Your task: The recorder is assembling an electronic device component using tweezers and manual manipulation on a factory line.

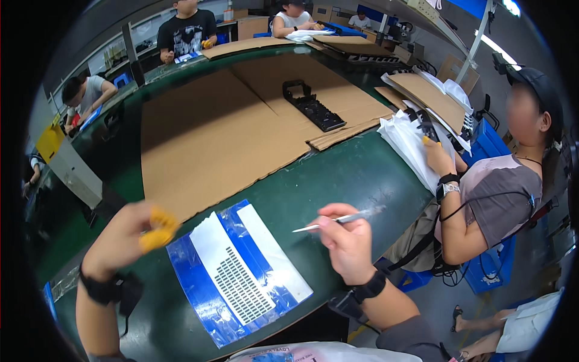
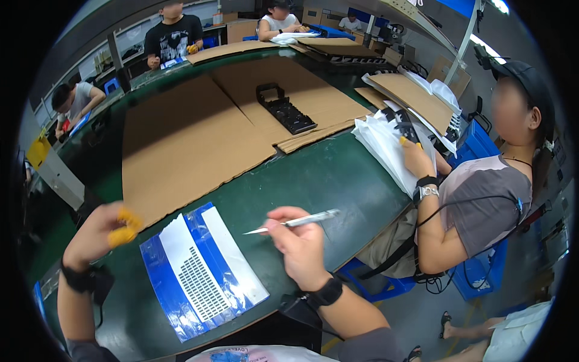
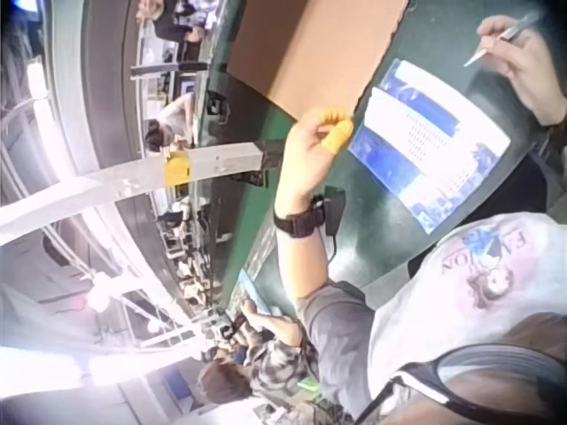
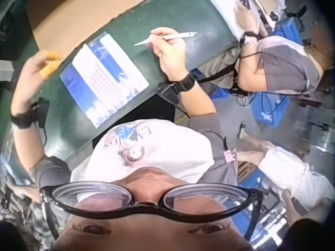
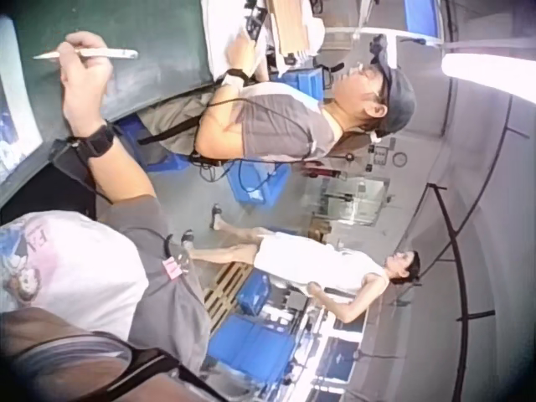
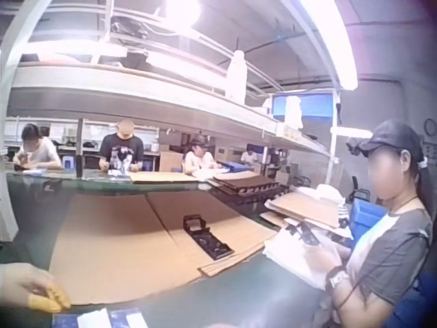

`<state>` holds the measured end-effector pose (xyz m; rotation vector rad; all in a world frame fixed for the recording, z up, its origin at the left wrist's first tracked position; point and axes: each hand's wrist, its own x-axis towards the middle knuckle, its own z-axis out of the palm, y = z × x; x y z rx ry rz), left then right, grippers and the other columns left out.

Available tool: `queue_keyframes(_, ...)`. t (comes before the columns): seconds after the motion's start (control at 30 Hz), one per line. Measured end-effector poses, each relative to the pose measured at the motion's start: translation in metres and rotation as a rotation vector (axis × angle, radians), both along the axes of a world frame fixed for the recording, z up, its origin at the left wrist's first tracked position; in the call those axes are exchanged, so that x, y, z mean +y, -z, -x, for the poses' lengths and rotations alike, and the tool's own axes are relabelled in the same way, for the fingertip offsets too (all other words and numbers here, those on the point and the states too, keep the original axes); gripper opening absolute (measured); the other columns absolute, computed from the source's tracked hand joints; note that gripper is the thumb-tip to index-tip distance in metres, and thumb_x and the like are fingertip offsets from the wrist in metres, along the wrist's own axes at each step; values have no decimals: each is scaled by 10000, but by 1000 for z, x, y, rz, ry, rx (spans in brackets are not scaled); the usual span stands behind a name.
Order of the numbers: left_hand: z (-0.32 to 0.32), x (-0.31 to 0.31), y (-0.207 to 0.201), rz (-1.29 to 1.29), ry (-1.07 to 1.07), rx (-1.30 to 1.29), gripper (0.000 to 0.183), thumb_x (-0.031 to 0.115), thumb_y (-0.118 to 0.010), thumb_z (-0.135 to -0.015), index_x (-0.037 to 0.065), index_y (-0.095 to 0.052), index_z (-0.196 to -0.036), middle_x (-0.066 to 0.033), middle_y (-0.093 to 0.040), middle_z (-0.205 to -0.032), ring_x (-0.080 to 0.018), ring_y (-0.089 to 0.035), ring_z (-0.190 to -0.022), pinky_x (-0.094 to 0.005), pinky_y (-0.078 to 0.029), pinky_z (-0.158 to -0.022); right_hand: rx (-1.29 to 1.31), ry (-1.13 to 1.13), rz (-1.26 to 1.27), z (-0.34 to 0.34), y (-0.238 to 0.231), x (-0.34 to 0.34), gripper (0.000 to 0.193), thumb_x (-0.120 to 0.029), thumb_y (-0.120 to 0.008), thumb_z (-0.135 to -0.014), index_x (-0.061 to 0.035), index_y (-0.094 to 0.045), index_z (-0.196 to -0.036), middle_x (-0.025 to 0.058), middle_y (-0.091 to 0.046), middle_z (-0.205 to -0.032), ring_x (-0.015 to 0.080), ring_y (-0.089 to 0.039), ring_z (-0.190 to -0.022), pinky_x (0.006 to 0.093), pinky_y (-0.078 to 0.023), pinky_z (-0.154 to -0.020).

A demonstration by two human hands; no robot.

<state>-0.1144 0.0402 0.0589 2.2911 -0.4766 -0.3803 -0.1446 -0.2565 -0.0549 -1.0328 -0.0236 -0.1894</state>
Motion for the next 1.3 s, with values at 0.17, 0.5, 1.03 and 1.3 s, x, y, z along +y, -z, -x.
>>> queue_keyframes(0.17, -129, -128, 30, -87, 165, -415, 198, 180, -535, -726, -4, -559, -795, -157, -566, -748, -267, -535, -680, -340, -424, -612, 173, -39, -165, 22, 20, -37, 117, -4, -520, -746, 2, -506, -862, 167, -575, -695, 89, -410, -444, 183, -304, -409)
queue_keyframes(0.5, -260, -283, 99, -311, -488, -273, 355, 310, -539, -739, 68, -576, -995, -141, -471, -1120, -288, -415, -1064, -347, -338, -879, 50, -40, 266, 37, 29, -29, 150, -23, -565, -763, 5, -526, -905, 26, -544, -804, 56, -509, -705, 169, -410, -600)
queue_keyframes(1.03, -27, -27, 21, 1187, -374, 208, 152, 58, -406, -825, -7, -477, -942, -117, -544, -913, -190, -529, -910, -303, -390, -843, 85, 57, 310, 37, 26, -33, 133, -30, -583, -738, 13, -534, -855, 53, -574, -731, 67, -509, -618, 174, -398, -529)
queue_keyframes(1.3, 114, 29, 33, 1076, -646, -68, 350, 63, -477, -752, -8, -415, -1089, -71, -511, -943, -128, -500, -828, -248, -410, -774, -28, -295, 313, 19, -38, 52, 113, -32, -589, -732, 12, -541, -824, 29, -561, -715, 52, -486, -597, 167, -380, -514)
